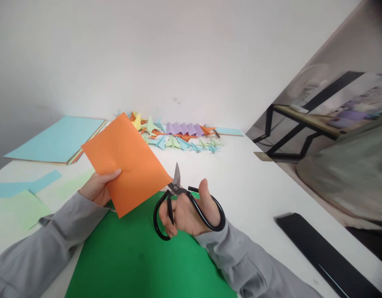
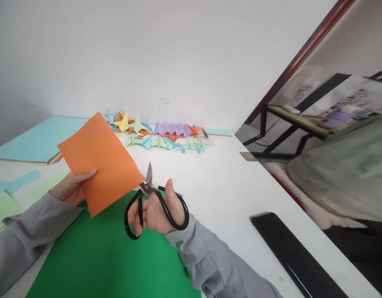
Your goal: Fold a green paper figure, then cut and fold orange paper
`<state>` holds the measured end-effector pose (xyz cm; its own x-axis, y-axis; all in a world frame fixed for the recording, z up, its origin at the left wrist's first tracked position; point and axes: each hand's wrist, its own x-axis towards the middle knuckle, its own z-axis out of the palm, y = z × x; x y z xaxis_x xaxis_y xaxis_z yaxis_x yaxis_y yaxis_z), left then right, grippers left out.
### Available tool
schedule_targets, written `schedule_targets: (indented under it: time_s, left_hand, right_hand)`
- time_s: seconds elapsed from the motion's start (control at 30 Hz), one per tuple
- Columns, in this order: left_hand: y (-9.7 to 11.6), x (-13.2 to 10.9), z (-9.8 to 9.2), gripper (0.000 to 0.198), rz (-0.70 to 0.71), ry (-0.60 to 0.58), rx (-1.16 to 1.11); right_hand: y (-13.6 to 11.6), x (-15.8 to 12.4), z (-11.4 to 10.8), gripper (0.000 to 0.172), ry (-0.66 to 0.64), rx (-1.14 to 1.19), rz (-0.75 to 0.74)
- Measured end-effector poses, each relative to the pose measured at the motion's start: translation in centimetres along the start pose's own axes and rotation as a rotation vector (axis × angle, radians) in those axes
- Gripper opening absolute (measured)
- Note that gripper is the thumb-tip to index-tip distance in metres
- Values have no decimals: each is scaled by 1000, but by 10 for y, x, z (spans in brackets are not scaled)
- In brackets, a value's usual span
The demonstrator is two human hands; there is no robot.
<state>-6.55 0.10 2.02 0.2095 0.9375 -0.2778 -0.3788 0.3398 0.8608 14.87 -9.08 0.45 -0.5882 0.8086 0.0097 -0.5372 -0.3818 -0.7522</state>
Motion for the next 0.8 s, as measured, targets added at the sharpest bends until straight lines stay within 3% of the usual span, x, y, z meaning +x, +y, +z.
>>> schedule_targets:
  time_s: [0.8]
  left_hand:
    - [8, 4, -2, 45, 21, 20, -27]
  right_hand:
    - [-1, 0, 3, 97, 32, -7, -1]
